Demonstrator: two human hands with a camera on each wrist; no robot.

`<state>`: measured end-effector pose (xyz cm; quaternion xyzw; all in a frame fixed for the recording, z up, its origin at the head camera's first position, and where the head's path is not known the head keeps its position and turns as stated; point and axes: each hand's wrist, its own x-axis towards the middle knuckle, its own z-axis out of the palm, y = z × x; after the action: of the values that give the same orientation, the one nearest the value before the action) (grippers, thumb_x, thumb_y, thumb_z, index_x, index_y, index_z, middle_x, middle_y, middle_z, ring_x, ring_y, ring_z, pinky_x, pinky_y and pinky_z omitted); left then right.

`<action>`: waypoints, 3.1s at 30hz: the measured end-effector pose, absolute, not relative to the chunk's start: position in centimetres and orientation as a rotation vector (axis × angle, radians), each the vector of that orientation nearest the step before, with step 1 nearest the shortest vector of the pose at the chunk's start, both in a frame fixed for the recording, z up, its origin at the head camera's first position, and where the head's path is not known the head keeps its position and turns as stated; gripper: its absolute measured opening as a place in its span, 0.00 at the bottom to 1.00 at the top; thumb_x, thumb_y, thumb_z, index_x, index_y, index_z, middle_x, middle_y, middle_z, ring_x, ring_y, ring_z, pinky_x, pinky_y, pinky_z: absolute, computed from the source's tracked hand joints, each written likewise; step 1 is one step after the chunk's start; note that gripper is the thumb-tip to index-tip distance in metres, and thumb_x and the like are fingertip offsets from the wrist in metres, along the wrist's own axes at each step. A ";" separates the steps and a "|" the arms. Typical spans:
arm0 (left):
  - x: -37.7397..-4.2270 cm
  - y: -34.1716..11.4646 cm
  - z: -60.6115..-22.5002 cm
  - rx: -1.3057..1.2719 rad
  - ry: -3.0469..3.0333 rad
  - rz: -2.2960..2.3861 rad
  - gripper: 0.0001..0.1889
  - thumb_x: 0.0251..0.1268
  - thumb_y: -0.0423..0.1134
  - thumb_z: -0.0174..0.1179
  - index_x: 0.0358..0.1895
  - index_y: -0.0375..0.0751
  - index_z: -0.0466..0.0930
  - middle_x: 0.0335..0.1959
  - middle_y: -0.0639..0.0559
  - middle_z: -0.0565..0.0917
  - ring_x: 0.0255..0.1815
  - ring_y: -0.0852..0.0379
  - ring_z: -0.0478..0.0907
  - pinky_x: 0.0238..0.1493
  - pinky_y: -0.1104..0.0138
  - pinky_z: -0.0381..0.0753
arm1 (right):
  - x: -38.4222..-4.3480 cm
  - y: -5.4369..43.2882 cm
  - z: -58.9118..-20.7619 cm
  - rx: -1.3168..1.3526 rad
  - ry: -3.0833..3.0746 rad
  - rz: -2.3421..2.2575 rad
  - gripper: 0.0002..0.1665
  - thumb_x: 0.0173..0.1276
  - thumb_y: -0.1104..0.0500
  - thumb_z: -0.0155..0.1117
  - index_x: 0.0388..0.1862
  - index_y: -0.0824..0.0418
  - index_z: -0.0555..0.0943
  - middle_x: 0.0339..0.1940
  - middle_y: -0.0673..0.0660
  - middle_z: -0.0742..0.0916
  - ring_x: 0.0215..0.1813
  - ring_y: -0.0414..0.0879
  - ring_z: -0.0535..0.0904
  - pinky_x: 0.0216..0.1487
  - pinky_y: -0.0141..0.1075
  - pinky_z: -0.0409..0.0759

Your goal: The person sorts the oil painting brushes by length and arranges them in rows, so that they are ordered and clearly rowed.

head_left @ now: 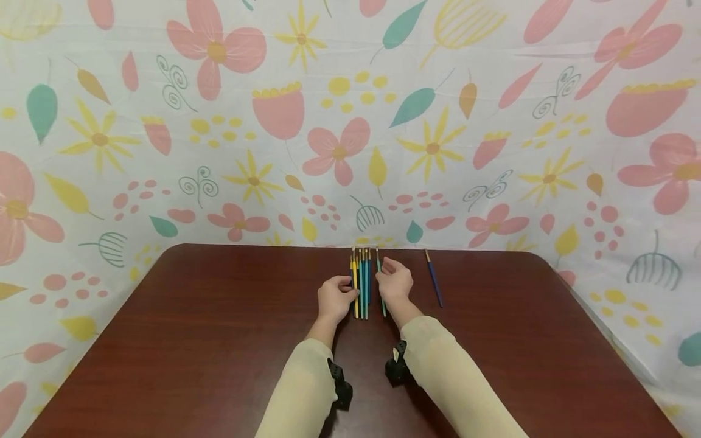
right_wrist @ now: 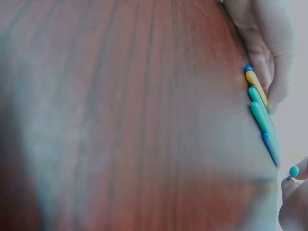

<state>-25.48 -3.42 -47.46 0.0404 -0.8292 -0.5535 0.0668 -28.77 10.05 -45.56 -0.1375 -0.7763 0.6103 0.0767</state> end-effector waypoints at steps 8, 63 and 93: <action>-25.3 -3.4 -47.2 0.137 -2.505 -1.690 0.17 0.58 0.36 0.66 0.52 0.39 0.81 0.45 0.43 0.84 0.46 0.49 0.82 0.40 0.61 0.84 | -28.2 10.9 -45.0 -0.385 -2.278 1.913 0.27 0.65 0.69 0.58 0.64 0.63 0.72 0.62 0.63 0.77 0.65 0.54 0.73 0.61 0.47 0.76; -24.9 -3.3 -47.1 0.117 -2.499 -1.699 0.17 0.58 0.35 0.65 0.52 0.38 0.81 0.42 0.43 0.84 0.45 0.49 0.81 0.41 0.60 0.84 | -21.9 18.6 -43.1 -0.328 -2.153 2.073 0.30 0.62 0.74 0.55 0.65 0.71 0.69 0.63 0.70 0.76 0.65 0.55 0.73 0.44 0.19 0.77; -24.8 -3.3 -47.2 0.153 -2.507 -1.697 0.17 0.58 0.36 0.65 0.51 0.39 0.81 0.43 0.44 0.84 0.46 0.49 0.81 0.41 0.60 0.84 | -16.5 22.7 -43.9 -0.335 -2.322 1.940 0.29 0.65 0.72 0.55 0.66 0.69 0.68 0.64 0.68 0.75 0.55 0.34 0.79 0.47 0.20 0.77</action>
<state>-24.81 -3.27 -47.15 0.0504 -0.8257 -0.5591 0.0551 -16.54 22.66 -43.91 -0.1098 -0.7619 0.6365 0.0486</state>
